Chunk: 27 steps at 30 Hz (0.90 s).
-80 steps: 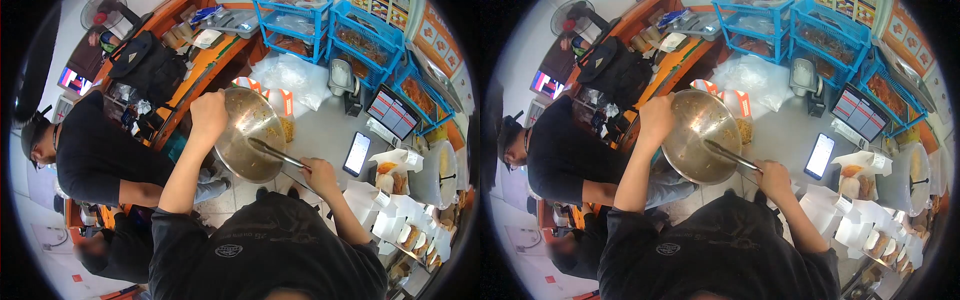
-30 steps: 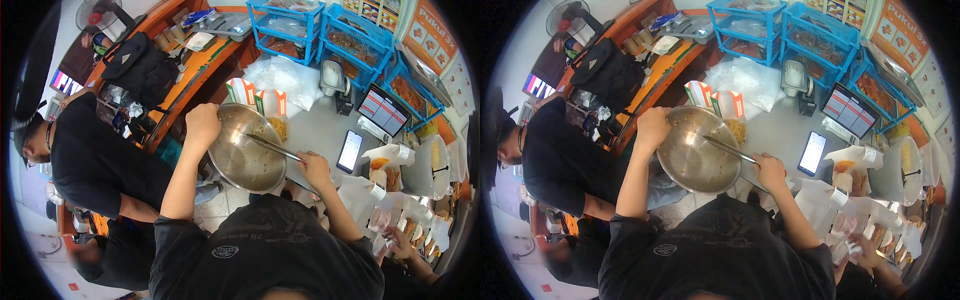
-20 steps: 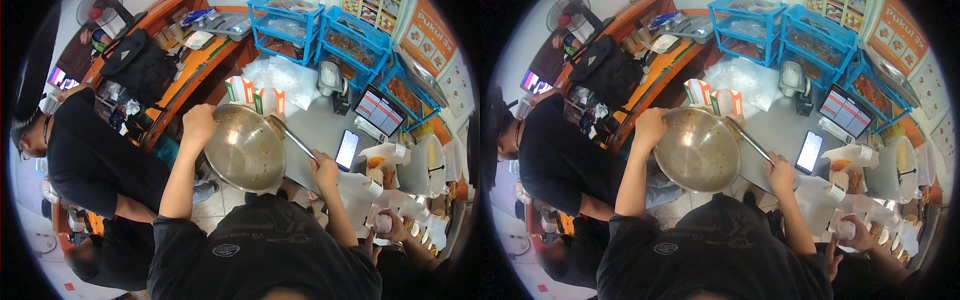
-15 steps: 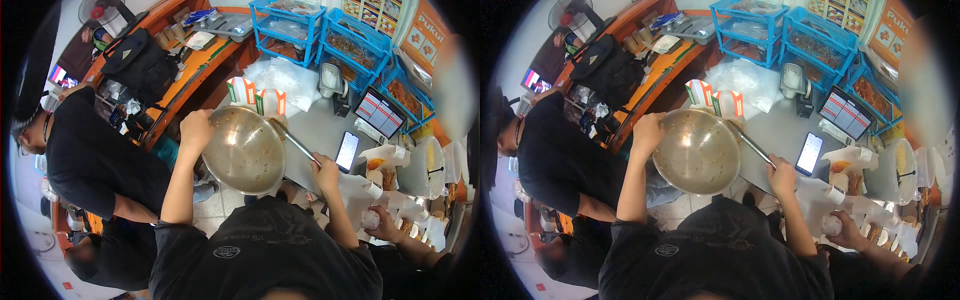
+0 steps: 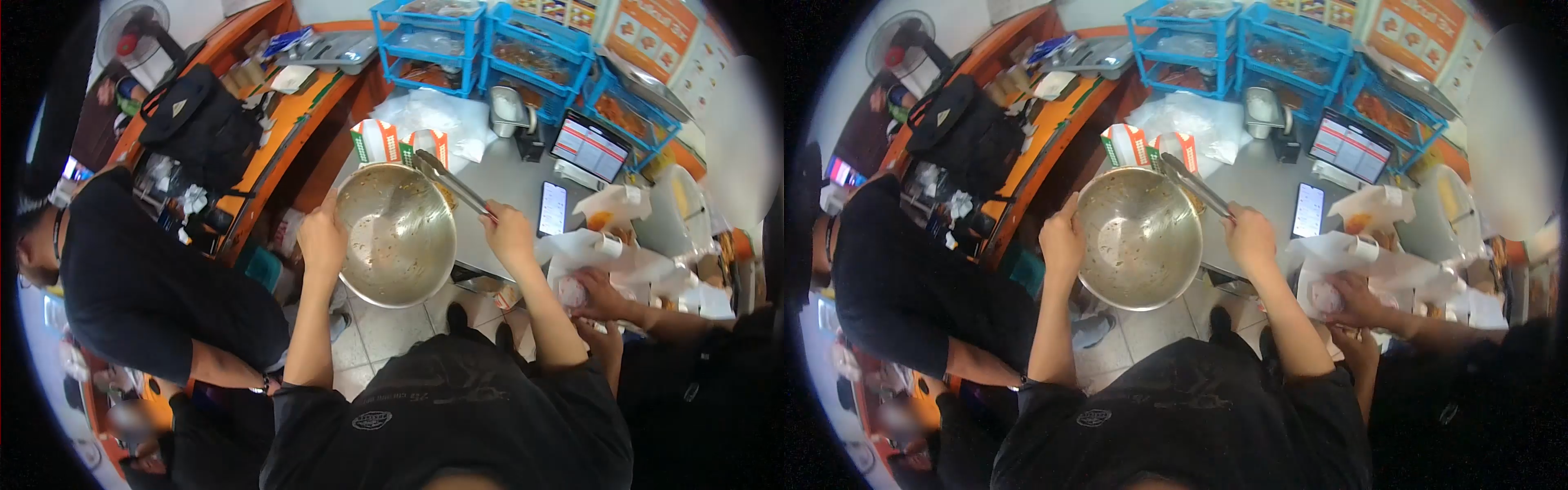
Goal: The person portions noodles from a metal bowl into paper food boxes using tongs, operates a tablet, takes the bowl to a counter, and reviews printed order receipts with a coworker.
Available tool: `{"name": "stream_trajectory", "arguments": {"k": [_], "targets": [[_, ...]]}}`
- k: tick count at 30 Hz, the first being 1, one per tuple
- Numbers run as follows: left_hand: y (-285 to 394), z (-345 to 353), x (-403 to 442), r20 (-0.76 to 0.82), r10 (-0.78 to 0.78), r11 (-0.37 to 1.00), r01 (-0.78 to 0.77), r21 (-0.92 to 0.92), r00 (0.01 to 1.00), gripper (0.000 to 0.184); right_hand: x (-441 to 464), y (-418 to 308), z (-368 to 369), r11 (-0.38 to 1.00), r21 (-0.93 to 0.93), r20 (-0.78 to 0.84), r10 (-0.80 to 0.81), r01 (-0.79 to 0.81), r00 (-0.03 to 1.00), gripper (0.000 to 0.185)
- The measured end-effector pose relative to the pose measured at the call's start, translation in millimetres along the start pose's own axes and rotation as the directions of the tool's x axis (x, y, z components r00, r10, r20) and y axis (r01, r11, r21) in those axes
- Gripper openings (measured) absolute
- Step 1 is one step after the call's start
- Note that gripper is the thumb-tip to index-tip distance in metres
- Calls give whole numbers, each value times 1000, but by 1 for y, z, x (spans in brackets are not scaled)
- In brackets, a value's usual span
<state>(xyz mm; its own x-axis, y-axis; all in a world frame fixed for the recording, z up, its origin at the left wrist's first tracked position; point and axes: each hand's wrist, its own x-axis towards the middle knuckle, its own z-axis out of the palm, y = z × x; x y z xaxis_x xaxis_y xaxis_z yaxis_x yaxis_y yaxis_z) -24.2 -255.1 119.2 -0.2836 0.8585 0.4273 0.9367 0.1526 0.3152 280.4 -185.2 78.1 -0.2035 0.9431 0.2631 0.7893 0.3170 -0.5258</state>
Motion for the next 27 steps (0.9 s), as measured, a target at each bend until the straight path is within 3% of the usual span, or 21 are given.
{"name": "stream_trajectory", "arguments": {"k": [2,5,8,14,15,16,18,20,21,23,25,26,27], "targets": [[-5,2,-3,-15,-30,998,29,-57,999,42,0,-7,12,995,-76,16,61,-59,998,16],[-10,-3,-13,-35,-121,985,116,-124,992,41,-10,-23,11,985,-133,-124,95,-111,988,16],[-24,-8,-28,-88,-174,964,151,-219,981,40,-17,-19,25,976,-196,-51,86,-94,995,16],[-41,-31,-65,-53,-170,953,150,-262,984,29,-76,-67,-3,988,-38,-186,138,-147,973,16],[-42,-32,-72,-6,-156,953,149,-264,988,28,-96,-80,-18,983,-6,-107,179,-181,978,16],[-42,-33,-81,42,-131,953,138,-272,990,27,-120,-91,-32,975,23,-36,223,-222,974,17],[-34,-30,-99,166,-61,956,105,-272,984,26,-178,-95,-45,981,-128,53,151,-143,987,16],[-31,-20,-127,309,28,969,50,-244,951,27,-233,-91,-46,953,-165,317,295,-254,901,19],[-30,-8,-142,372,84,972,6,-234,924,28,-261,-86,-38,927,-153,360,374,-341,855,19],[-11,3,-176,495,209,955,-68,-287,844,29,-320,-77,-26,868,-143,416,488,-475,767,23],[-16,58,-222,505,505,834,-245,-495,700,34,-382,-58,-10,806,-165,437,577,-569,690,28],[2,66,-249,634,409,883,-112,-455,656,38,-416,-40,4,775,-175,463,609,-607,644,30],[23,69,-277,633,517,845,-227,-484,576,42,-452,-36,6,722,-192,466,663,-664,586,32]]}}
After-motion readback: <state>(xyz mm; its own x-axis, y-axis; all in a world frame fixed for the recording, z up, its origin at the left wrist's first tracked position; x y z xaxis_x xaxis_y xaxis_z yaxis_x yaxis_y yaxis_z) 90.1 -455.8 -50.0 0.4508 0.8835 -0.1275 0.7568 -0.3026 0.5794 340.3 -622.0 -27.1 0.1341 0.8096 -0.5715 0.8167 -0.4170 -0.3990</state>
